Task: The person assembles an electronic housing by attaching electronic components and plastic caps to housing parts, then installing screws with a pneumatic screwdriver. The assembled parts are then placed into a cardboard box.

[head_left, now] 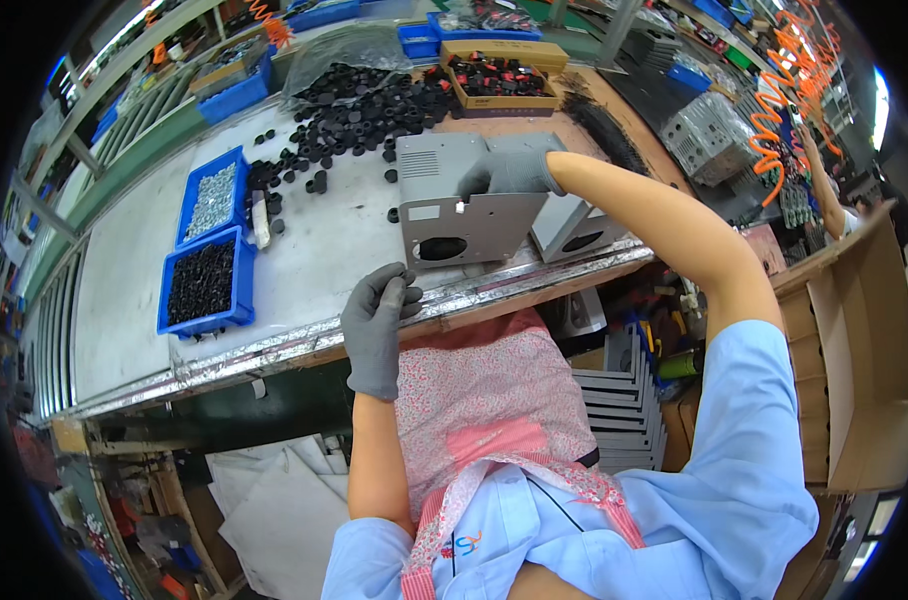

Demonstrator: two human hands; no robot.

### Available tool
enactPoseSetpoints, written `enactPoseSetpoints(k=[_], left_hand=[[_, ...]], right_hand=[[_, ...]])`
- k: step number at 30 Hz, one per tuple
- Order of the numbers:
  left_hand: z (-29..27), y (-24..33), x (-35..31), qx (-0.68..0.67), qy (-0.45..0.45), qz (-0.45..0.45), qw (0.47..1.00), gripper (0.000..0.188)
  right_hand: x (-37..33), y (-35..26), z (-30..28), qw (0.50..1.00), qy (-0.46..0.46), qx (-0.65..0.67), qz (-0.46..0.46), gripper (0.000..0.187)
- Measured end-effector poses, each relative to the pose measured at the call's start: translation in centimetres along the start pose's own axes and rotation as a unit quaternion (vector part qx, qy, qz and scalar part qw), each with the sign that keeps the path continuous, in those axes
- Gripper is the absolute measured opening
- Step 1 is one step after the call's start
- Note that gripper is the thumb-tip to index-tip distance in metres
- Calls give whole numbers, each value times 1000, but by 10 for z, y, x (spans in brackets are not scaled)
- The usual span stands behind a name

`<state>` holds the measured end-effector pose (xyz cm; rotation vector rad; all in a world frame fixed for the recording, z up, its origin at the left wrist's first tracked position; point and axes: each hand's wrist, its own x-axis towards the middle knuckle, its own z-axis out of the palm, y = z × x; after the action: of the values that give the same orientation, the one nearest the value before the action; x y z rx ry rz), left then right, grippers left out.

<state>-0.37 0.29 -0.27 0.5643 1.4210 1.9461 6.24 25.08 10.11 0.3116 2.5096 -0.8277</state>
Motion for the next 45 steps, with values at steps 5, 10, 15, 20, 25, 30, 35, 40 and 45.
enactPoseSetpoints(k=[5, 10, 15, 20, 25, 30, 35, 40, 45], left_hand=[[4, -11, 6, 39, -34, -2, 999, 23], [14, -17, 0, 74, -119, -2, 990, 25], [63, -59, 3, 116, -345, -44, 930, 22], [85, -124, 8, 89, -422, -192, 882, 22], [55, -198, 16, 103, -385, -298, 867, 20], [51, -209, 25, 283, -340, -362, 821, 33], [50, -206, 20, 197, -319, -371, 850, 33], [45, -211, 21, 132, -307, -384, 861, 35], [44, -218, 25, 114, -287, -399, 863, 37]], right_hand=[[-55, 10, 3, 913, 388, -45, -115, 26], [-156, 13, 54, 745, 592, -300, -72, 27], [-288, 68, 142, 618, 645, -404, 195, 38], [-424, 63, 217, 425, 530, -443, 585, 38], [-505, 61, 236, 466, 357, -363, 723, 38], [-538, 64, 219, 439, 319, -411, 733, 18], [-559, 26, 170, 425, 274, -336, 795, 18], [-631, -46, 136, 341, 363, -393, 773, 31], [-669, -153, 153, 158, 472, -618, 608, 12]])
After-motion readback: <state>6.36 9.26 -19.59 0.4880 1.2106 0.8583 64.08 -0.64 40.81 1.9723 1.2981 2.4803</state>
